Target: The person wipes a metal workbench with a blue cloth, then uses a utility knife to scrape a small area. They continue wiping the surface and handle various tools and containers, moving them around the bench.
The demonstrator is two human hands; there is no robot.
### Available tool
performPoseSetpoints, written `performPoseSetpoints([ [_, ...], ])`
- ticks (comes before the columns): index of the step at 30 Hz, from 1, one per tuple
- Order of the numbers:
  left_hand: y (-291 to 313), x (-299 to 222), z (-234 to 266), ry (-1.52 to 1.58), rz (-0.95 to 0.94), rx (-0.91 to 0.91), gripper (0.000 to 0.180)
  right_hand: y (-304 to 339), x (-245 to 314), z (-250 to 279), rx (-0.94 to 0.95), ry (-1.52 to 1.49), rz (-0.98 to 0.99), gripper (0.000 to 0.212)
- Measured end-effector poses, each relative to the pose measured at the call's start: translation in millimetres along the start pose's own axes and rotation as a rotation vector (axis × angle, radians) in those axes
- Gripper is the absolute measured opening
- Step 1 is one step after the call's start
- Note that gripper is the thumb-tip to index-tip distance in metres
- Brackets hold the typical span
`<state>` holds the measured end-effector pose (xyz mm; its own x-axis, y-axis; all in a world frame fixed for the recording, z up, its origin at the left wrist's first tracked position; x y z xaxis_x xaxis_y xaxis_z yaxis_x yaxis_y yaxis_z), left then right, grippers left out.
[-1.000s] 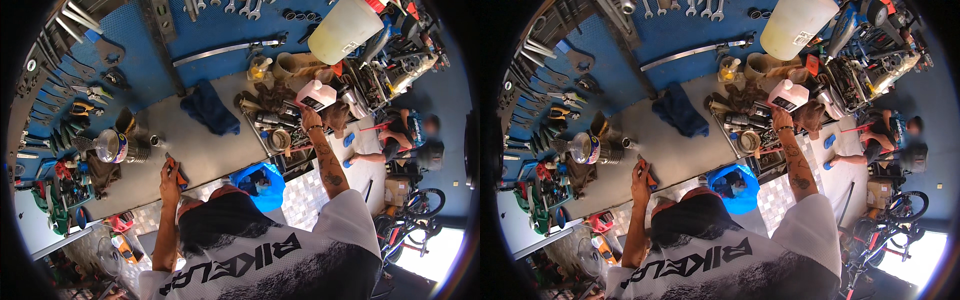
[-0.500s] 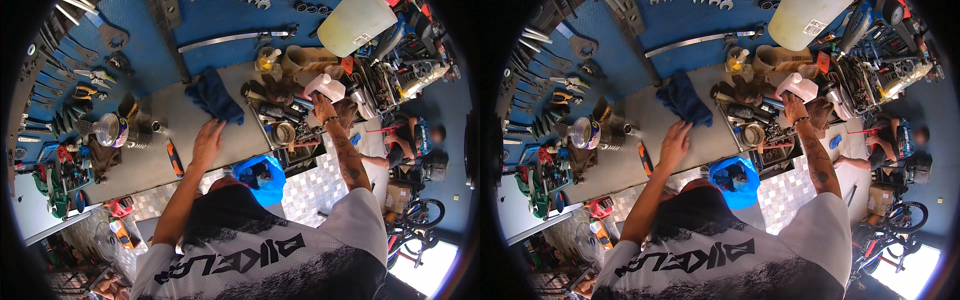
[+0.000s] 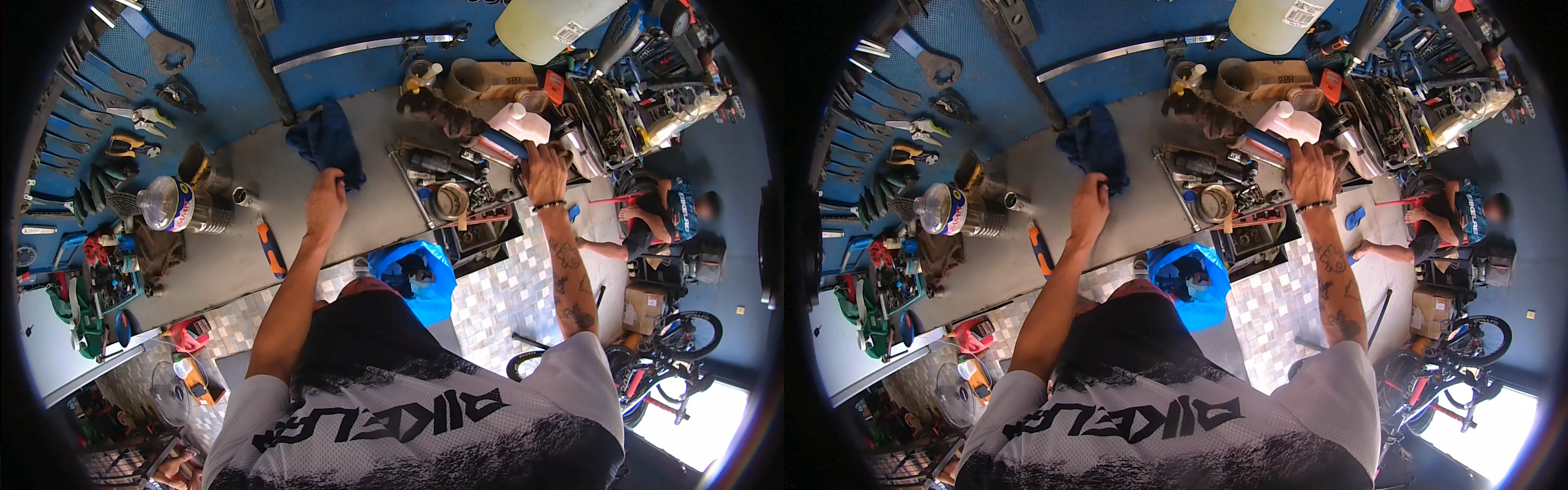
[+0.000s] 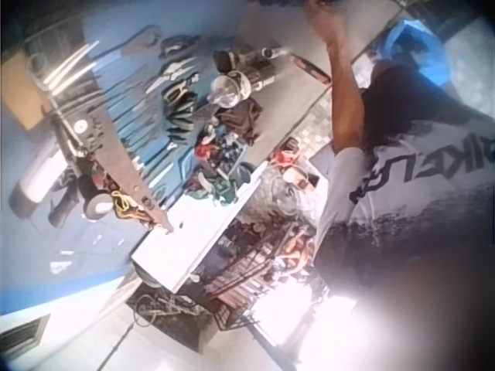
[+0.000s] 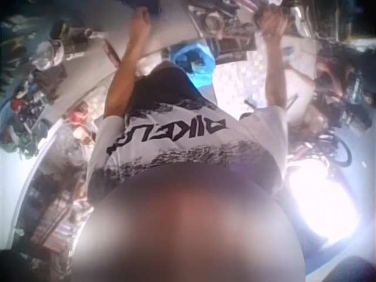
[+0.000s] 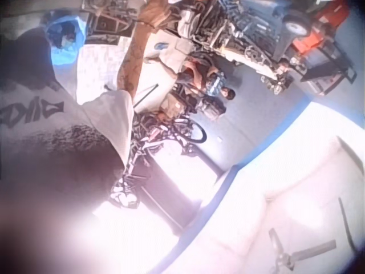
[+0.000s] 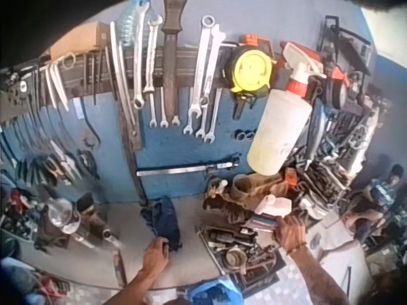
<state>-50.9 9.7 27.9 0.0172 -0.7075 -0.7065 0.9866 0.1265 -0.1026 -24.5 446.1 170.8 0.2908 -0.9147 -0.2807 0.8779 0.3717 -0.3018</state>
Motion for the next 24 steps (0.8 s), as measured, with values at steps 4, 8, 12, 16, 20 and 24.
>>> performPoseSetpoints([
  [4,0.0,28.7,33.9,0.201,0.164,-0.156,0.023,30.0,16.5,-32.2,0.124,-0.543,-0.431,0.038],
  [8,10.1,60.0,65.3,0.346,0.302,-0.258,0.028,38.7,85.7,-68.5,0.279,-1.771,-0.711,0.049],
  [12,24.5,69.8,79.7,0.177,0.360,-0.192,0.036,38.1,145.2,-72.1,0.252,-1.765,-0.651,0.049],
  [16,40.5,70.1,75.8,0.152,0.345,-0.102,0.045,25.4,186.2,-41.2,-0.111,-0.744,-0.295,0.042],
  [20,53.4,68.1,64.5,0.173,0.255,-0.044,0.049,22.3,246.4,-59.7,0.086,-0.711,-0.494,0.040],
  [24,62.4,65.7,58.7,0.067,0.233,0.019,0.050,12.2,276.5,-70.4,-0.024,-0.671,-0.437,0.043],
])
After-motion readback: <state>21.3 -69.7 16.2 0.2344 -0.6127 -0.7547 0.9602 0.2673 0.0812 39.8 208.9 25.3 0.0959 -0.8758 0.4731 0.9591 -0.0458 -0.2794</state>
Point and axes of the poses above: each hand's wrist, its own y-axis away from the middle knuckle, its own z-axis out of the back of the hand, x = y × z, the point moved 7 cm from there along -y, towards the middle knuckle, and after that the axes turned 14 degrees about z, right-handed, at the moved point
